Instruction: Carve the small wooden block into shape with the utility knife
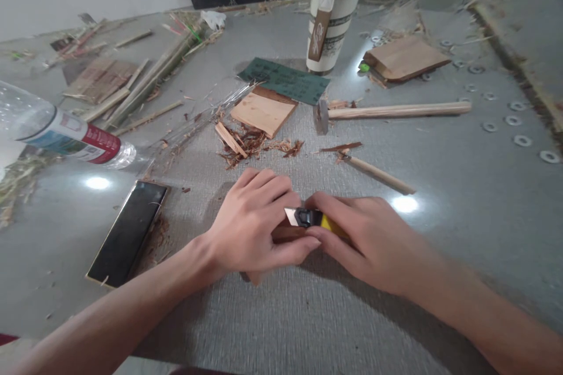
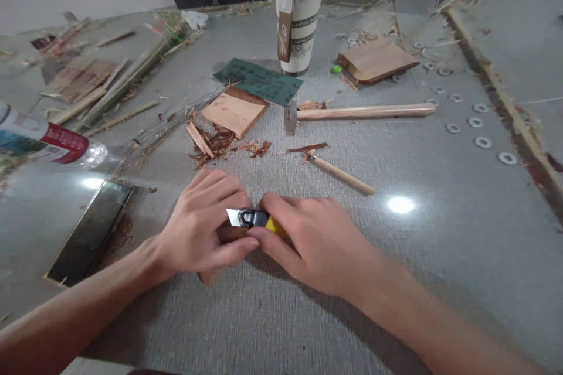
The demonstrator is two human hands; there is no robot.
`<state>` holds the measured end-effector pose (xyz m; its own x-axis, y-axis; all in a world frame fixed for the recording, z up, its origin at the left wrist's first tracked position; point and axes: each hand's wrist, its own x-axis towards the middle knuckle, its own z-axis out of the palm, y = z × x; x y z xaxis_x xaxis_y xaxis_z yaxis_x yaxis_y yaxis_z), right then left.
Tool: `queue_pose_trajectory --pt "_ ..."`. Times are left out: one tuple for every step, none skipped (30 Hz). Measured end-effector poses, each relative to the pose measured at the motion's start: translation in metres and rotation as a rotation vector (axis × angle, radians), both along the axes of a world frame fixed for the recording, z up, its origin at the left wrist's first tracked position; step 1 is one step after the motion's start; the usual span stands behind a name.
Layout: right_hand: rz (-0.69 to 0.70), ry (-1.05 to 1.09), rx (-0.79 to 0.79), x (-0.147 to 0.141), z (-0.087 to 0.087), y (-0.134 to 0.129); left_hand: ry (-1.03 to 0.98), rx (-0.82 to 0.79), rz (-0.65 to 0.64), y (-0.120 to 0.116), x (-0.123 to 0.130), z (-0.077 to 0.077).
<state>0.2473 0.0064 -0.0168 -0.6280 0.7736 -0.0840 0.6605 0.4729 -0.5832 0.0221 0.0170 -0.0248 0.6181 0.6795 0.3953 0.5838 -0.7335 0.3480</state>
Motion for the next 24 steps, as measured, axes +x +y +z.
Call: queue_pose_trajectory --pt "-0.001 0.001 0.005 -0.0002 0.0001 0.0002 0.0 0.001 0.0 0.0001 -0.0001 -0.0002" --pt "0.0 0.003 0.01 -0.0004 0.0 0.0004 0.001 0.002 0.001 0.0002 -0.0002 -0.0003" --pt "0.001 0.006 0.016 -0.0007 -0.0001 0.0008 0.005 0.0 0.002 0.0002 -0.0003 -0.0006" --pt "0.003 0.006 0.019 -0.001 -0.0002 0.0011 0.009 -0.004 0.002 0.0003 -0.0004 -0.0008" --pt "0.005 0.006 0.025 -0.0012 -0.0005 0.0014 0.012 -0.009 0.002 0.0003 -0.0005 -0.001" --pt "0.006 0.005 0.027 -0.0013 -0.0008 0.0016 0.014 -0.015 0.0 0.0004 -0.0005 -0.0012" --pt "0.005 0.001 0.029 -0.0013 -0.0011 0.0017 0.016 -0.022 -0.001 0.0005 -0.0005 -0.0014" --pt "0.004 -0.002 0.032 -0.0011 -0.0014 0.0017 0.02 -0.028 -0.001 0.0007 -0.0004 -0.0015" --pt "0.003 -0.007 0.035 -0.0008 -0.0018 0.0016 0.026 -0.034 0.0 0.0008 -0.0003 -0.0016" --pt "0.002 -0.016 0.035 -0.0004 -0.0022 0.0015 0.034 -0.039 0.002 0.0009 -0.0001 -0.0016" --pt "0.003 -0.023 0.038 0.0 -0.0025 0.0014 0.045 -0.043 0.005 0.001 0.0 -0.0015" --pt "0.004 -0.031 0.042 0.0004 -0.0029 0.0013 0.054 -0.047 0.007 0.001 0.0001 -0.0015" --pt "0.005 -0.037 0.047 0.0008 -0.0031 0.0013 0.059 -0.048 0.01 0.0011 0.0002 -0.0014" --pt "0.006 -0.042 0.05 0.0011 -0.0033 0.0014 0.063 -0.05 0.011 0.0011 0.0002 -0.0013" --pt "0.005 -0.045 0.053 0.0012 -0.0035 0.0015 0.063 -0.049 0.014 0.0011 0.0002 -0.0013" --pt "0.004 -0.044 0.055 0.0013 -0.0035 0.0016 0.063 -0.048 0.016 0.0012 0.0002 -0.0014" --pt "0.005 -0.041 0.055 0.0014 -0.0035 0.0016 0.062 -0.046 0.017 0.0012 0.0002 -0.0015" --pt "0.006 -0.037 0.054 0.0014 -0.0035 0.0016 0.063 -0.045 0.018 0.0011 0.0001 -0.0017" --pt "0.008 -0.033 0.054 0.0014 -0.0034 0.0015 0.064 -0.043 0.018 0.0011 0.0001 -0.002" --pt "0.01 -0.031 0.053 0.0015 -0.0034 0.0013 0.064 -0.041 0.017 0.001 0.0 -0.0022" --pt "0.009 -0.031 0.055 0.0016 -0.0034 0.0011 0.064 -0.04 0.016 0.0009 -0.0001 -0.0024" --pt "0.009 -0.033 0.056 0.0018 -0.0034 0.0008 0.063 -0.04 0.016 0.0008 -0.0002 -0.0026" --pt "0.008 -0.034 0.057 0.002 -0.0034 0.0006 0.06 -0.039 0.016 0.0007 -0.0003 -0.0027" --pt "0.008 -0.035 0.056 0.0022 -0.0034 0.0004 0.059 -0.038 0.016 0.0006 -0.0005 -0.0027"
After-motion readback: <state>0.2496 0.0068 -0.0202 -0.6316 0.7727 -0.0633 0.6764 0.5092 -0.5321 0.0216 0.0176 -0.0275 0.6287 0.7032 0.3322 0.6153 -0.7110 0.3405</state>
